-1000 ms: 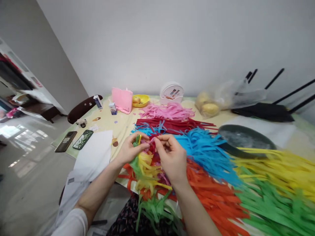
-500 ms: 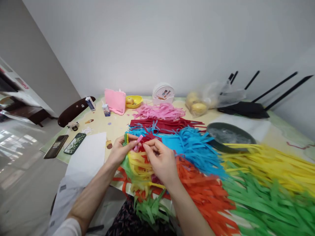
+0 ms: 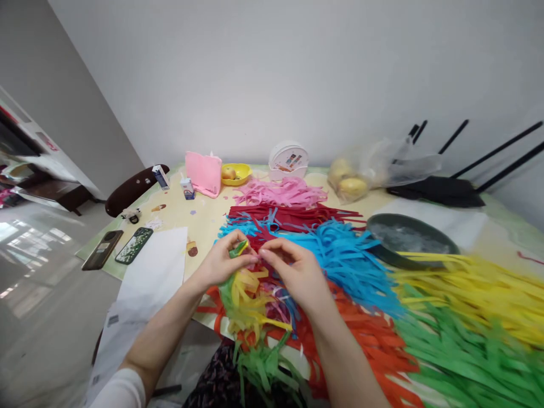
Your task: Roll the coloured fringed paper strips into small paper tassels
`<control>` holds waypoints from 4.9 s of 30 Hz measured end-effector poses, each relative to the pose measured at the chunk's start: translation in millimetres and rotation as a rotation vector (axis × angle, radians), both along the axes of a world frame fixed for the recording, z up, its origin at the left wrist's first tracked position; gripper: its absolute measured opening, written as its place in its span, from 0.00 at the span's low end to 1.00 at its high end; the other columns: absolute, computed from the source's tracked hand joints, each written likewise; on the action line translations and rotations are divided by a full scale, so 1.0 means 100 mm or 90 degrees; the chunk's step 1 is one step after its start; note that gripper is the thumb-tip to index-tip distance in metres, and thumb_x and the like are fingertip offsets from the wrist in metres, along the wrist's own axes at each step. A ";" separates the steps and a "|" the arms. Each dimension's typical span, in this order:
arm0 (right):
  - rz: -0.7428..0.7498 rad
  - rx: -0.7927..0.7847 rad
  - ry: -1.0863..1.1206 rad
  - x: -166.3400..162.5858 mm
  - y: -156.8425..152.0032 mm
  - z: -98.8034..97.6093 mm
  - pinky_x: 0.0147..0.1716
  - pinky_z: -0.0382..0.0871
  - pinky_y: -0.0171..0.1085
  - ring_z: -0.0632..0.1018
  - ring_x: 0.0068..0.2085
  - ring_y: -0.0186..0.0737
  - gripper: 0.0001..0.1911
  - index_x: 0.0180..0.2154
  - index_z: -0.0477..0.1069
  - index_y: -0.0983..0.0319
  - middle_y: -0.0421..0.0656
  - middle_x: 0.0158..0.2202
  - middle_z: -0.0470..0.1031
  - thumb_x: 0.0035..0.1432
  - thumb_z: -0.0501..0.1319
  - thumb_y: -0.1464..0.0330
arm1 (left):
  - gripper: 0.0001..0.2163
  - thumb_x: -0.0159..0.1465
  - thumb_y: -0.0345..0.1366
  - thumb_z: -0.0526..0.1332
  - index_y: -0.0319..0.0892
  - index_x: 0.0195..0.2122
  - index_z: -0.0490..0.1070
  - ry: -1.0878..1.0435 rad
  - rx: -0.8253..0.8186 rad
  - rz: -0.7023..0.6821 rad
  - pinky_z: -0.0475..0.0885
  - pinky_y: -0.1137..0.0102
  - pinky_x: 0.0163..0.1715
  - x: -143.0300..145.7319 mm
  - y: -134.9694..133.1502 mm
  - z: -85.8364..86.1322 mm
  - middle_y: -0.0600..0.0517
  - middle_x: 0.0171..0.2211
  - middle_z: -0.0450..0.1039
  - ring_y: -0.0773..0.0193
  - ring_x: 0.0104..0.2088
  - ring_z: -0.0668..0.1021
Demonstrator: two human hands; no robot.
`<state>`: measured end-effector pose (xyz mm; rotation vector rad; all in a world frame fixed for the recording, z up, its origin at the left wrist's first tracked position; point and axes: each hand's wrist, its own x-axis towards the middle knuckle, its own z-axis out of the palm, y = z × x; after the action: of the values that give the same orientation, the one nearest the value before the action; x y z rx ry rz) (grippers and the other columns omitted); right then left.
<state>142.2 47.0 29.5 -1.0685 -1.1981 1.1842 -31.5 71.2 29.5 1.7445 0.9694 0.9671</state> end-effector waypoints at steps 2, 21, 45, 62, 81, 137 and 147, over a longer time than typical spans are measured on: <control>-0.138 0.077 0.090 0.11 0.00 0.08 0.13 0.52 0.30 0.64 0.16 0.28 0.14 0.30 0.72 0.59 0.35 0.20 0.71 0.46 0.72 0.59 | 0.12 0.59 0.43 0.67 0.41 0.32 0.67 0.031 0.018 0.017 0.68 0.69 0.38 -0.01 0.06 -0.04 0.54 0.31 0.72 0.63 0.33 0.73; -0.059 0.232 -0.254 -0.27 -0.01 0.23 0.29 0.65 0.34 0.73 0.27 0.35 0.09 0.32 0.73 0.60 0.39 0.28 0.76 0.61 0.60 0.63 | 0.14 0.59 0.46 0.67 0.40 0.35 0.69 -0.058 -0.023 -0.035 0.70 0.69 0.37 -0.14 -0.01 0.13 0.53 0.31 0.71 0.64 0.33 0.74; -0.076 0.171 -0.199 -0.16 -0.23 0.02 0.21 0.56 0.32 0.64 0.21 0.31 0.06 0.33 0.67 0.60 0.34 0.20 0.64 0.62 0.57 0.65 | 0.17 0.52 0.42 0.73 0.37 0.38 0.77 -0.268 -0.250 0.027 0.75 0.71 0.29 -0.11 -0.06 0.05 0.49 0.25 0.80 0.65 0.23 0.79; -0.062 0.166 -0.191 -0.10 -0.26 0.02 0.21 0.55 0.32 0.64 0.21 0.30 0.05 0.34 0.67 0.60 0.34 0.20 0.65 0.62 0.57 0.66 | 0.19 0.52 0.44 0.73 0.36 0.40 0.78 -0.229 -0.257 0.034 0.75 0.71 0.28 -0.05 -0.07 0.11 0.47 0.27 0.81 0.62 0.25 0.81; -0.047 0.157 -0.174 -0.03 -0.26 0.02 0.23 0.57 0.32 0.67 0.23 0.31 0.05 0.35 0.67 0.60 0.35 0.23 0.68 0.62 0.58 0.66 | 0.20 0.50 0.44 0.74 0.36 0.38 0.76 -0.223 -0.284 0.012 0.76 0.70 0.27 0.01 -0.06 0.15 0.48 0.26 0.81 0.60 0.25 0.81; -0.081 0.173 -0.162 -0.08 -0.19 0.08 0.27 0.66 0.33 0.73 0.28 0.35 0.06 0.40 0.66 0.58 0.38 0.29 0.71 0.64 0.59 0.63 | 0.12 0.61 0.39 0.65 0.42 0.44 0.71 -0.141 -0.035 0.058 0.71 0.71 0.37 0.05 -0.14 0.09 0.52 0.31 0.78 0.65 0.31 0.78; -0.037 0.124 -0.183 -0.08 -0.23 0.07 0.23 0.64 0.33 0.73 0.25 0.35 0.07 0.34 0.69 0.60 0.38 0.24 0.72 0.61 0.60 0.62 | 0.18 0.57 0.43 0.69 0.42 0.42 0.66 -0.247 -0.144 -0.006 0.70 0.74 0.30 0.01 -0.14 0.10 0.55 0.27 0.76 0.70 0.25 0.76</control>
<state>134.1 23.8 36.6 -1.1414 -1.4612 0.8681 -30.4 57.6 39.6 1.3102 0.7818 1.0933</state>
